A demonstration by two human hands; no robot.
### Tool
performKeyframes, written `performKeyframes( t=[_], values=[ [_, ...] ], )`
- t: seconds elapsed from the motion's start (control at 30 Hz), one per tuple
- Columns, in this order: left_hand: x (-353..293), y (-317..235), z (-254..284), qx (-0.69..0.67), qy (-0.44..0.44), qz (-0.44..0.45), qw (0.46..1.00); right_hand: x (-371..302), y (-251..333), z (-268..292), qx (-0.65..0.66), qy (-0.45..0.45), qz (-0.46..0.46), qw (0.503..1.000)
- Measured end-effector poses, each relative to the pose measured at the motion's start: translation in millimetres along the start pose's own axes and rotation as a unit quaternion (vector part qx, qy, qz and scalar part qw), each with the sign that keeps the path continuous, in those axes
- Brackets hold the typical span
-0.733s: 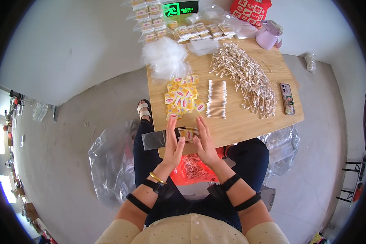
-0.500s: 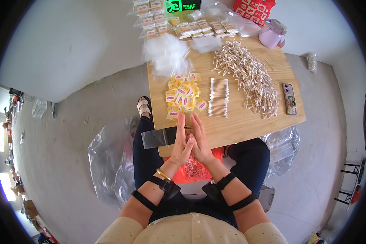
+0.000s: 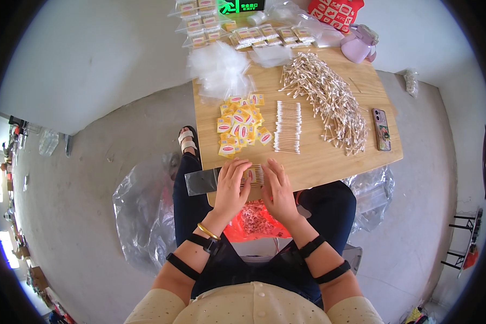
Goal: The person sits at a table and manually arranges cotton swabs into neat rows. They then place a small yellow wrapper over the aligned swabs and fold the wrapper to enclose them. The person repeats this process, creating multiple packaged units of cotton swabs.
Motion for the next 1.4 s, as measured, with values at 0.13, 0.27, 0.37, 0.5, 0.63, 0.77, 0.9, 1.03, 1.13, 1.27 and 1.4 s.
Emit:
performKeyframes(
  t=[0.13,0.27,0.37,0.5,0.63,0.77,0.9,1.03,1.13,1.27,1.4],
  values=[
    [2,3,-5,0.024,-0.014,0.015,0.999,-4,8,-1,-0.079,0.018,0.024,0.996],
    [1,8,0,0.035,-0.024,0.029,0.999,-3,26,-12,-0.141,0.053,0.025,0.988],
    [7,9,15,0.05,-0.064,0.043,0.996,-3,25,-22,-0.197,0.076,0.034,0.977],
    [7,25,59,0.139,-0.082,0.093,0.983,-5,25,-28,-0.24,0.094,0.039,0.965],
    [-7,44,71,0.197,0.034,0.129,0.971,-5,27,-30,-0.25,0.094,0.044,0.963],
    [-4,38,66,0.249,0.076,0.115,0.959,-5,27,-31,-0.255,0.088,0.046,0.962],
    [12,20,59,0.232,0.05,0.051,0.97,-4,26,-29,-0.258,0.093,0.043,0.961],
    [21,15,29,0.125,0.05,-0.007,0.991,-3,26,-29,-0.257,0.093,0.047,0.961],
    [22,16,13,0.085,0.055,0.012,0.995,-5,24,-31,-0.256,0.091,0.05,0.961],
    [20,18,4,0.087,0.046,0.014,0.995,-6,23,-30,-0.254,0.093,0.051,0.962],
    [20,15,5,0.128,0.046,-0.01,0.991,-4,24,-30,-0.25,0.099,0.045,0.962]
  ],
)
Point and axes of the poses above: each hand's wrist, its own x-axis towards the middle knuckle, its own z-axis out of the back of the hand, y = z × x, the point moved 1 cm from there along x, towards the middle knuckle, and after that the axes turned 10 degrees about -y, right-handed, at the moved point
